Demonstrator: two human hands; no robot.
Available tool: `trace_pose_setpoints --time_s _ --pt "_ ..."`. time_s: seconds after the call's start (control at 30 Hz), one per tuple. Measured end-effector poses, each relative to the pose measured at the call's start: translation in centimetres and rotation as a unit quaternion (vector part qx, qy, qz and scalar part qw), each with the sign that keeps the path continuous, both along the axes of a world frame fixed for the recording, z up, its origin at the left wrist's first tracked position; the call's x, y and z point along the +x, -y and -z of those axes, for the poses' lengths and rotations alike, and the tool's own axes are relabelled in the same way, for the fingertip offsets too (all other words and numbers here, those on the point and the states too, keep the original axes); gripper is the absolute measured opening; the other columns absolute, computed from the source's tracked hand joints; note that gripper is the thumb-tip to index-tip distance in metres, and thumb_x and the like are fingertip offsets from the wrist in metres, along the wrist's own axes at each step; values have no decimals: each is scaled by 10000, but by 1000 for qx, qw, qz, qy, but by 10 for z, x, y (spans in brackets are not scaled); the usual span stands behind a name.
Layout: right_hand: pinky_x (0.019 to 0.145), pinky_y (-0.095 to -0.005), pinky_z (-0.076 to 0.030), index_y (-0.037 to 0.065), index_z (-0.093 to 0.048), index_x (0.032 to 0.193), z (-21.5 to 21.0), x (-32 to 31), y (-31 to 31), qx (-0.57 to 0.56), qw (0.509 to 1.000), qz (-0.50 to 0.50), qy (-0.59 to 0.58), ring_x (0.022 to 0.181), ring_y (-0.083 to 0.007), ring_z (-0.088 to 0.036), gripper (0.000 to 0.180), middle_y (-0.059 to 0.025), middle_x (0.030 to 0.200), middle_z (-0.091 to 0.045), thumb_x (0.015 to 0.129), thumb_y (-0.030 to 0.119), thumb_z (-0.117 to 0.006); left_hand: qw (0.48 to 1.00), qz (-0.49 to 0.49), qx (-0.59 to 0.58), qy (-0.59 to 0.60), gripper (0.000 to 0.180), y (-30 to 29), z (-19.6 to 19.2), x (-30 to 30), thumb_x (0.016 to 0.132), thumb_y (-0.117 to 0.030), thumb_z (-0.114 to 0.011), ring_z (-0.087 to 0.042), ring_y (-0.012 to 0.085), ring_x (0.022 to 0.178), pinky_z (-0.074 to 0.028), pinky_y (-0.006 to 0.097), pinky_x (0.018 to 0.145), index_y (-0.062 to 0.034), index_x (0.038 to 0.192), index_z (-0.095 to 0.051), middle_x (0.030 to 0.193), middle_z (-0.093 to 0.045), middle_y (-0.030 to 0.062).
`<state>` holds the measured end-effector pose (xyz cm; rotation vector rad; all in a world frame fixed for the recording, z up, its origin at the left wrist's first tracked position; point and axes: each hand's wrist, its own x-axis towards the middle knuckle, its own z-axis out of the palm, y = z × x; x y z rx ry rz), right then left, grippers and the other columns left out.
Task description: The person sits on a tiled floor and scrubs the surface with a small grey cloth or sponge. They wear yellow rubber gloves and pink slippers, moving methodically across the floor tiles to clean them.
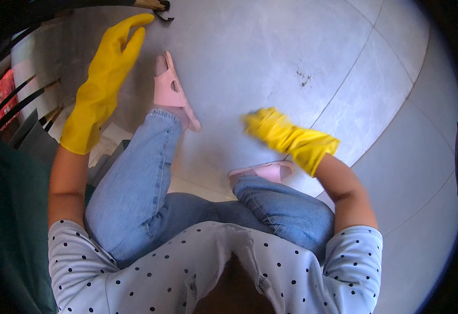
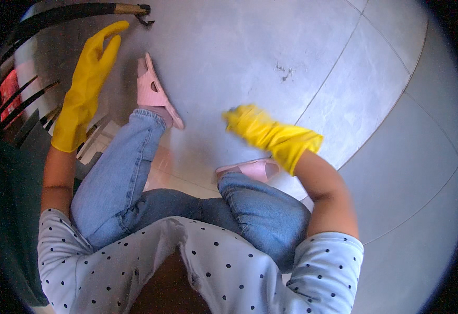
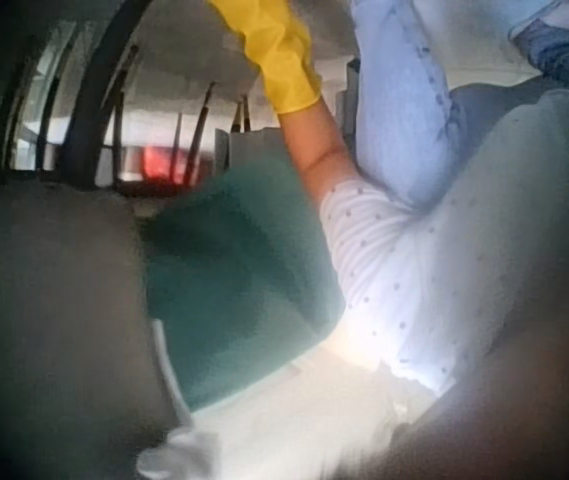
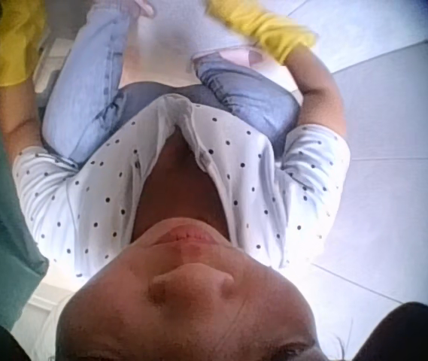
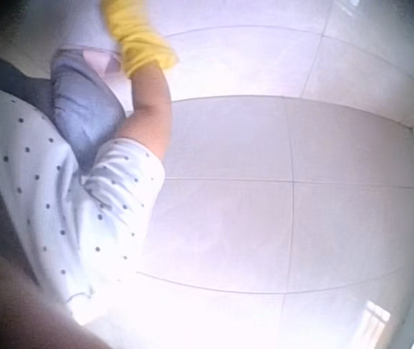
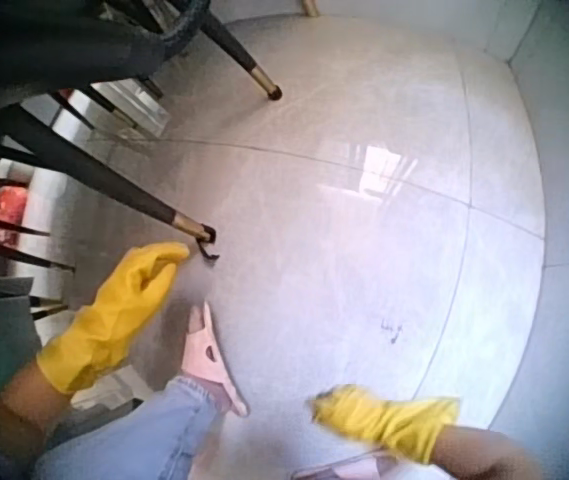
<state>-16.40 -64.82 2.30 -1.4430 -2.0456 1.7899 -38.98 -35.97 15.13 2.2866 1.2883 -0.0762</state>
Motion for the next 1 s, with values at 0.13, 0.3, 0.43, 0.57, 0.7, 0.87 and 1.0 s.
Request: trace_pose_setpoints --time_s 0.13,0.3,0.43,0.57,0.7,0.87,1.0 --pt "893 -445 -495 175 -694 1111 7 74 -3 286 925 185 166 1094 -338 -600 291 -82 1327 -600 829 173 -623 998 33 -19 49 318 -7 13 -4 1006 -187 -564 -560 193 1225 -415 316 1038 -145 1317 -620 1324 -611 58" --pt "890 -471 -483 95 -678 1095 -22 -2 -10 201 960 165 105 1050 -355 -615 282 -160 1239 -626 838 189 -608 995 67 -8 76 324 -8 2 30 992 -138 -576 -565 192 1224 -420 307 1030 -129 1313 -618 1316 -618 60" --pt "905 -429 -501 124 -628 1221 -12 -18 -14 80 977 148 129 1070 -367 -615 352 -175 1268 -626 882 203 -573 989 85 -42 111 321 -6 11 46 978 -102 -585 -571 193 1215 -424 300 1014 -111 1297 -622 1281 -639 59" --pt "848 -450 -511 152 -693 1070 -16 41 -26 231 909 334 98 995 -347 -634 209 -122 1152 -662 898 149 -574 982 156 -1 108 318 -2 18 52 965 -98 -600 -586 209 1183 -433 294 986 -112 1282 -628 1275 -646 64" --pt "920 -417 -511 81 -698 1099 -2 122 -68 358 739 539 186 1056 -355 -643 248 -166 1120 -694 885 95 -574 981 162 -33 101 332 8 15 83 960 -115 -610 -567 241 1212 -436 305 987 -134 1291 -622 1308 -623 73" --pt "988 -440 -472 57 -684 1144 35 133 -42 285 754 538 245 1092 -368 -626 292 -191 1151 -681 894 39 -533 966 216 -30 137 330 9 17 104 961 -121 -609 -554 254 1228 -439 327 996 -146 1290 -621 1312 -619 71" --pt "1058 -453 -420 99 -648 1227 1 47 -9 182 872 426 160 1228 -373 -545 352 -175 1252 -638 882 99 -577 969 216 -36 113 332 12 17 99 954 -122 -619 -557 254 1219 -440 344 998 -158 1284 -623 1314 -617 65"
